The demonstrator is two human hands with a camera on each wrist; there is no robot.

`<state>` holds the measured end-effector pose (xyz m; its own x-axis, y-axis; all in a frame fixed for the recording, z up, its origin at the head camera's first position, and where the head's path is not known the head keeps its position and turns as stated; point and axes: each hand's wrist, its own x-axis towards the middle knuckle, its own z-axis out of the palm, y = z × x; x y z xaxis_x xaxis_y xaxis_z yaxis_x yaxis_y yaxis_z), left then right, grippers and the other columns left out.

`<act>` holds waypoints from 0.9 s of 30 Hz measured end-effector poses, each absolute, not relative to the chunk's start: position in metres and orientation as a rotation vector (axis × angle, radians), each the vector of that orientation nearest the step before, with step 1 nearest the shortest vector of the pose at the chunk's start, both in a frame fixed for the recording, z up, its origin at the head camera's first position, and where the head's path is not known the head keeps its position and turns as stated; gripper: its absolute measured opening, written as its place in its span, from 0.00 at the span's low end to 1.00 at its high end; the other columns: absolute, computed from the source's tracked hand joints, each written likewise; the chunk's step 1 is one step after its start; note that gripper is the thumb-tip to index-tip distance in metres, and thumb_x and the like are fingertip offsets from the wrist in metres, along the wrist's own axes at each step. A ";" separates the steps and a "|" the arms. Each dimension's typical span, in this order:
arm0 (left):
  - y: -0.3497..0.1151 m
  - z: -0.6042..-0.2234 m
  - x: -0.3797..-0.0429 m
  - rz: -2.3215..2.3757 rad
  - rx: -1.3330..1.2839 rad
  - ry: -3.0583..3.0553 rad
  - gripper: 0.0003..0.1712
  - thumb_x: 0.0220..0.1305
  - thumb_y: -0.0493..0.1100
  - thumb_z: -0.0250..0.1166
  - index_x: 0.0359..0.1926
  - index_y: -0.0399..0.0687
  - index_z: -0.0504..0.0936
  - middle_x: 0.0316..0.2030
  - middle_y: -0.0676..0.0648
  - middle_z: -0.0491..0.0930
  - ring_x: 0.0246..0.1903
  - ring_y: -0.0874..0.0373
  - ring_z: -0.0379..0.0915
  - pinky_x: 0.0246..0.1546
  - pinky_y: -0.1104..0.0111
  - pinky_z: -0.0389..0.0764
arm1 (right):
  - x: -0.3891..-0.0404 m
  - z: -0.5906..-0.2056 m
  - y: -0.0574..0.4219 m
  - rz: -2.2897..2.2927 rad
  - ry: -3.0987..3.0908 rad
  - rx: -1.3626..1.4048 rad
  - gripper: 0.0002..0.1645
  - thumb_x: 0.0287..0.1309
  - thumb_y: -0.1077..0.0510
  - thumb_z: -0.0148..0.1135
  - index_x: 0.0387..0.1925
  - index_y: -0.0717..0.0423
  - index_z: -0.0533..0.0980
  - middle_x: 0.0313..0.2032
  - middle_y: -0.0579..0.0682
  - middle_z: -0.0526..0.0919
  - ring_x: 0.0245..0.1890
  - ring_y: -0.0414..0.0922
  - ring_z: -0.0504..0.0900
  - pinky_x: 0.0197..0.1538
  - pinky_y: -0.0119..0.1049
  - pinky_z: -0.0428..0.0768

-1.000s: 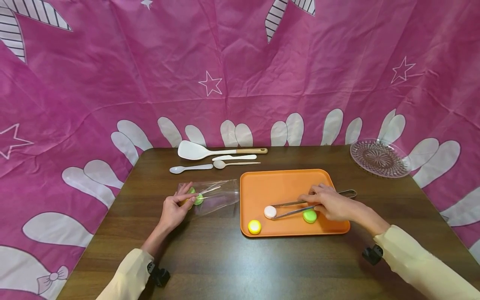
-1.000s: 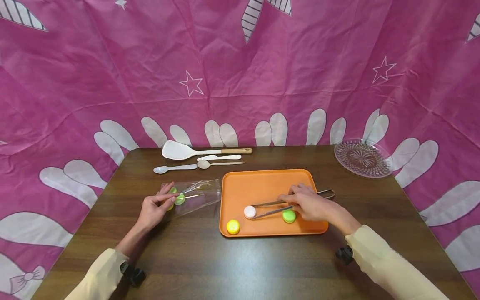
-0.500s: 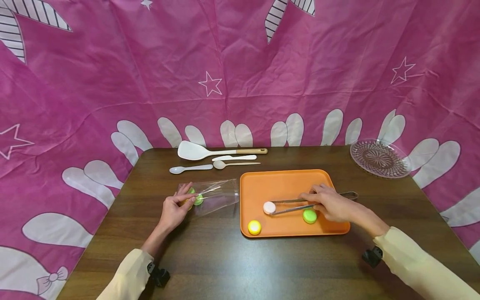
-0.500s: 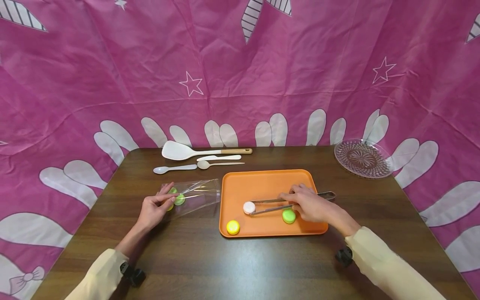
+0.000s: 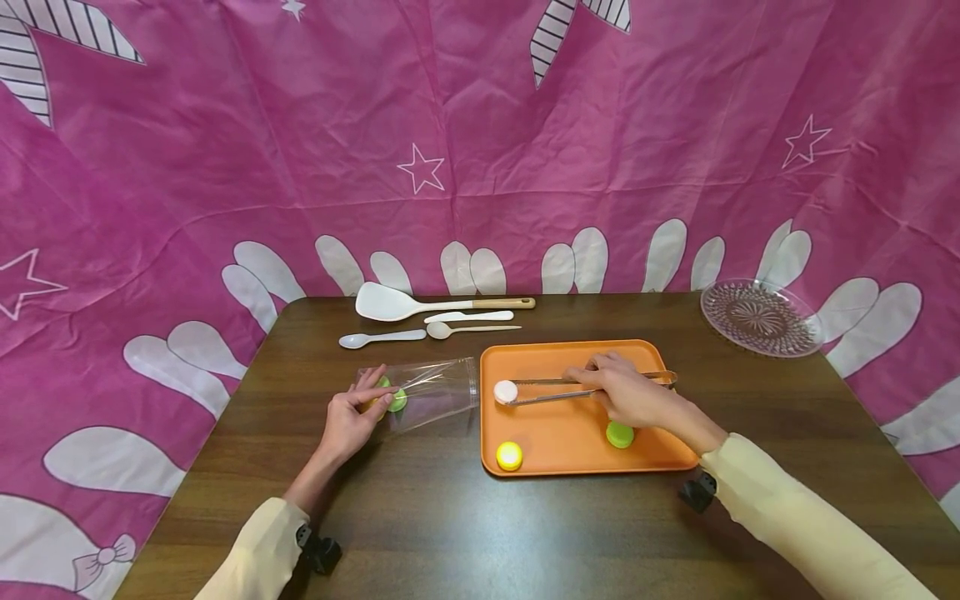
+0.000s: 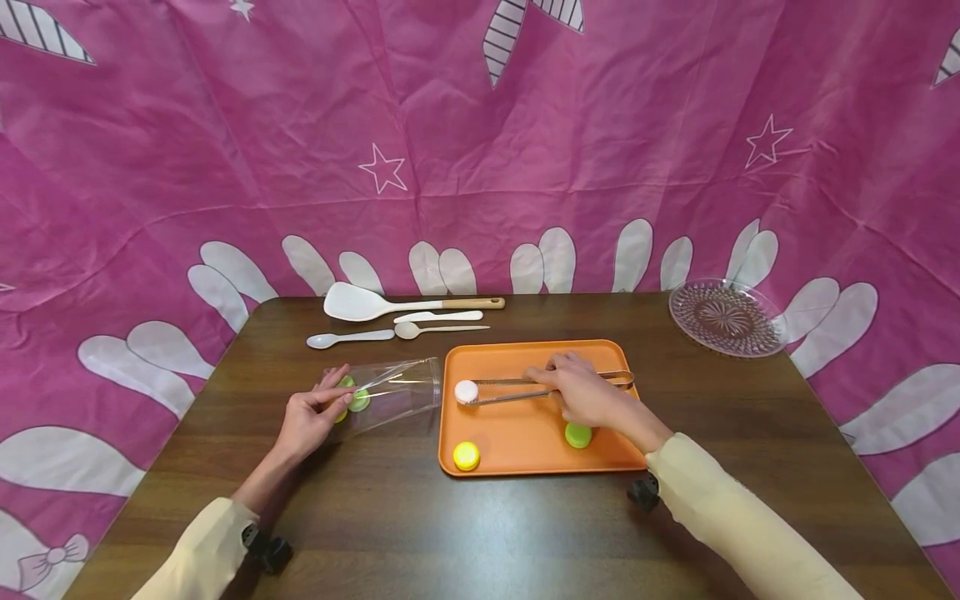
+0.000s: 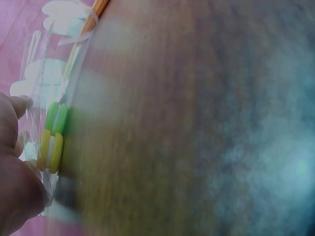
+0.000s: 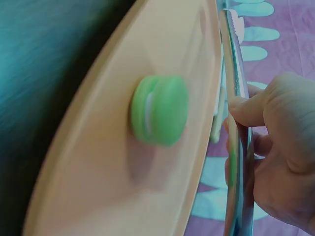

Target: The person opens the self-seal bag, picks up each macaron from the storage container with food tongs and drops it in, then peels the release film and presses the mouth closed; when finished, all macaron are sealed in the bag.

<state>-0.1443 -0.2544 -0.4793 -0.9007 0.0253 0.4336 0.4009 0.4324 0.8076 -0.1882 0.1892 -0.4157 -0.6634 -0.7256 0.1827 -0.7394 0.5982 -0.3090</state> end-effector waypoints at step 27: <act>-0.240 -0.453 -0.133 -1.404 -0.364 -2.365 0.06 0.58 0.21 0.66 0.38 0.23 0.85 0.57 0.24 0.73 0.64 0.25 0.59 0.65 0.32 0.48 | -0.205 -0.418 0.080 0.450 -2.802 1.302 0.29 0.56 0.74 0.60 0.58 0.52 0.79 0.36 0.53 0.76 0.39 0.54 0.72 0.33 0.43 0.71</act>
<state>-0.1327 -0.2395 -0.4529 -0.8999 0.0343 0.4348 0.3981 0.4716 0.7868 -0.2049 0.0802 -0.4185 -0.6521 -0.7455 0.1378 -0.7511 0.6107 -0.2508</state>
